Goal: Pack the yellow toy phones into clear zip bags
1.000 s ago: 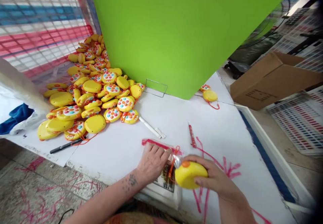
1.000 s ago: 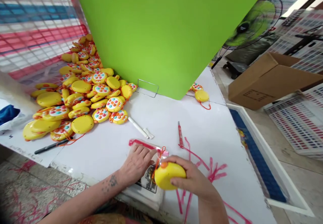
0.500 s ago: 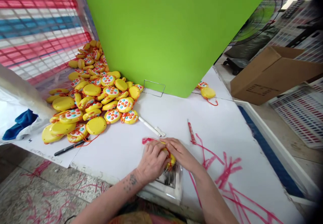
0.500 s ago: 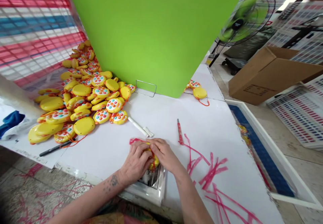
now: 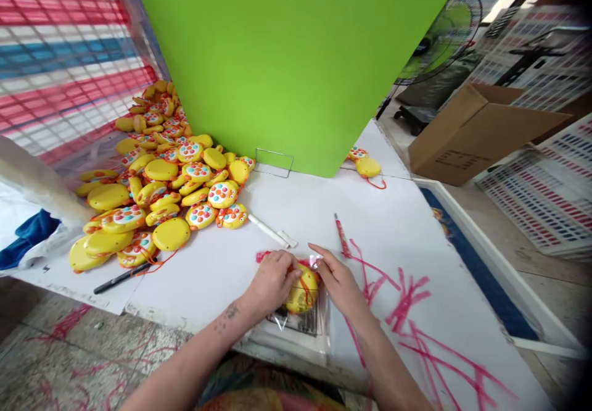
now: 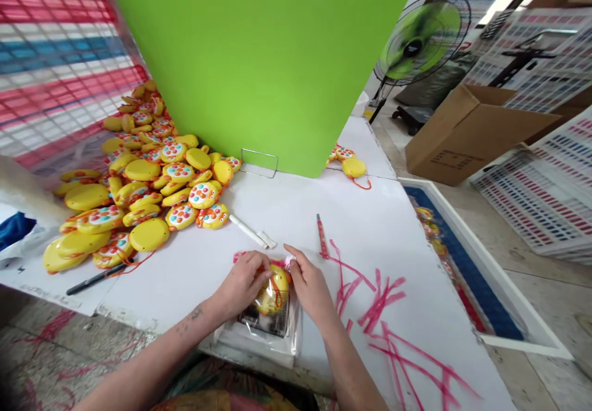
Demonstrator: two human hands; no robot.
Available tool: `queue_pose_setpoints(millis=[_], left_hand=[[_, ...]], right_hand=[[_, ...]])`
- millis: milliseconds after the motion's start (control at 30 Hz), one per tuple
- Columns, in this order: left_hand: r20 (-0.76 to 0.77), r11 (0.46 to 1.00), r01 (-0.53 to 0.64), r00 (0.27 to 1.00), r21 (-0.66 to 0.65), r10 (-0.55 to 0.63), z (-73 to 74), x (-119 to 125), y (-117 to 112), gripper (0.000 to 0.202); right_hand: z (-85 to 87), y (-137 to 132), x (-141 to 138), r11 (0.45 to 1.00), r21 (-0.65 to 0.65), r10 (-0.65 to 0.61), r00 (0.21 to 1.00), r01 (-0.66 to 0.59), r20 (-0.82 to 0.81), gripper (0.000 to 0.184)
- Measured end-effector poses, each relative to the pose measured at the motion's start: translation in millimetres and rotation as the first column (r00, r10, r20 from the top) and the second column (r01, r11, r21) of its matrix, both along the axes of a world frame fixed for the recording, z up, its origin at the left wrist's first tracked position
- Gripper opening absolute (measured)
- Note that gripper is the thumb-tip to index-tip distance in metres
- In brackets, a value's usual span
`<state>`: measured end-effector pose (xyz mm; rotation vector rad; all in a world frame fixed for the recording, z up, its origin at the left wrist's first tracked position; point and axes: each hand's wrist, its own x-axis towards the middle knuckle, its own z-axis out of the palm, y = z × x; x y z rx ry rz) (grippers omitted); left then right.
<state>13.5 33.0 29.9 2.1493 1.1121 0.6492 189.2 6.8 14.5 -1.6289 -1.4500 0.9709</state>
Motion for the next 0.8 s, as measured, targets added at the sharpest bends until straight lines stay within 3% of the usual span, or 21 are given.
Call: queue_pose_setpoints(millis=[133, 200, 267, 333, 433, 533, 600, 700, 800], left_hand=[[0.002, 0.995, 0.051, 0.999, -0.081, -0.051, 19.8, -7.8, -3.5, 0.007], [0.109, 0.999, -0.036, 0.993, -0.036, 0.040, 21.9, -16.8, -8.5, 0.008], [0.230, 0.979, -0.193, 0.952, -0.064, 0.203, 18.1, -27.2, -13.1, 0.023], [0.325, 0.937, -0.249, 0.889, -0.247, 0.322, 10.6, -35.6, -16.4, 0.037], [0.418, 0.834, -0.082, 0.836, -0.545, 0.355, -0.3, -39.7, -19.0, 0.046], [0.436, 0.765, 0.008, 0.825, -0.644, 0.358, -4.7, -35.3, -20.1, 0.037], [0.435, 0.760, -0.010, 0.816, -0.650, 0.382, -3.1, -31.3, -20.8, 0.033], [0.432, 0.796, -0.018, 0.833, -0.604, 0.346, 5.3, -26.7, -22.7, 0.024], [0.358, 0.869, -0.025, 0.905, -0.494, 0.230, 17.8, -24.2, -24.9, 0.024]], right_hand=[[8.6, -3.7, -12.9, 0.998, 0.038, -0.035, 0.987, 0.042, -0.154, 0.045], [12.5, -8.8, -17.9, 0.996, 0.051, -0.054, 0.965, 0.069, -0.255, 0.047], [16.0, -15.0, -22.1, 0.990, 0.077, -0.090, 0.948, 0.119, -0.305, 0.046], [18.7, -20.6, -25.4, 0.978, 0.120, -0.123, 0.940, 0.169, -0.320, 0.042], [19.8, -24.3, -27.6, 0.966, 0.173, -0.130, 0.939, 0.192, -0.318, 0.038], [19.6, -21.3, -25.3, 0.954, 0.251, -0.129, 0.979, 0.165, -0.156, 0.035], [21.6, -17.0, -23.1, 0.903, 0.409, -0.164, 0.985, 0.129, 0.051, 0.032], [30.1, -11.1, -24.9, 0.783, 0.620, -0.181, 0.938, -0.044, 0.295, 0.032], [38.9, -8.2, -35.5, 0.719, 0.654, -0.095, 0.898, -0.236, 0.429, 0.042]])
